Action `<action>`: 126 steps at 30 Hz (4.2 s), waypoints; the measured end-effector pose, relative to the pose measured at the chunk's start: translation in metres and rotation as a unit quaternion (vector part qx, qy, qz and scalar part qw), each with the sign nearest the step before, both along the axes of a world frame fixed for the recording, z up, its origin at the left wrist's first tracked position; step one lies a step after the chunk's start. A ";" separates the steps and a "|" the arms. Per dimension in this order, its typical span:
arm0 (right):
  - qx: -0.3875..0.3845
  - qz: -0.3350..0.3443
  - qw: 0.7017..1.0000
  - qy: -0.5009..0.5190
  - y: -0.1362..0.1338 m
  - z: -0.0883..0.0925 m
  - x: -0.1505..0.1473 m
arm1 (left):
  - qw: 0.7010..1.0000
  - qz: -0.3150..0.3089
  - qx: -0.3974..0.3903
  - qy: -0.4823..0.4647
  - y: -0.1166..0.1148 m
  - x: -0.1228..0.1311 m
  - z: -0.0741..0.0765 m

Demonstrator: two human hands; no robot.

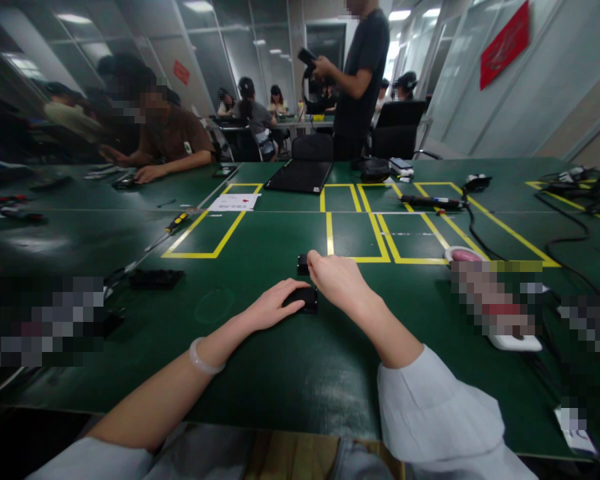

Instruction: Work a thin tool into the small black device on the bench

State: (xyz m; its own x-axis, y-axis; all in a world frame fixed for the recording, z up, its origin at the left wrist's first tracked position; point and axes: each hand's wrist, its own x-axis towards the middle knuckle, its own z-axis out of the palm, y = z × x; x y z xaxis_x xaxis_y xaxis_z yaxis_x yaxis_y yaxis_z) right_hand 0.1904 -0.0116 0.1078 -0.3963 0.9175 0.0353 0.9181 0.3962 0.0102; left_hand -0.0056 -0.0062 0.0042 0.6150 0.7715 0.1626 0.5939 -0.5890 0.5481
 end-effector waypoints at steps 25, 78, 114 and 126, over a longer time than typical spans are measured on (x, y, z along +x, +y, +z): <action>0.011 -0.007 1.000 -0.010 0.003 -0.003 -0.001 | 1.000 -0.002 -0.003 -0.001 0.000 0.000 0.001; 0.016 0.019 0.999 0.028 0.000 -0.005 0.000 | 1.000 0.000 0.000 0.003 0.000 0.000 0.002; 0.010 0.018 0.999 0.037 0.001 -0.006 0.000 | 1.000 -0.003 0.001 0.001 0.000 0.001 0.001; -0.003 0.016 0.999 0.036 -0.001 -0.002 -0.001 | 1.000 -0.003 0.004 -0.001 0.000 0.001 0.000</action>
State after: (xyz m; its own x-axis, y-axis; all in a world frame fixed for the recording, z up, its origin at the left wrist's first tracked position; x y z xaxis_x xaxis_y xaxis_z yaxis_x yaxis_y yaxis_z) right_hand 0.1890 -0.0128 0.1055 -0.4217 0.9048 0.0588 0.9034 0.4249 -0.0584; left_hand -0.0046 -0.0060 0.0046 0.6187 0.7671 0.1695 0.5897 -0.5960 0.5450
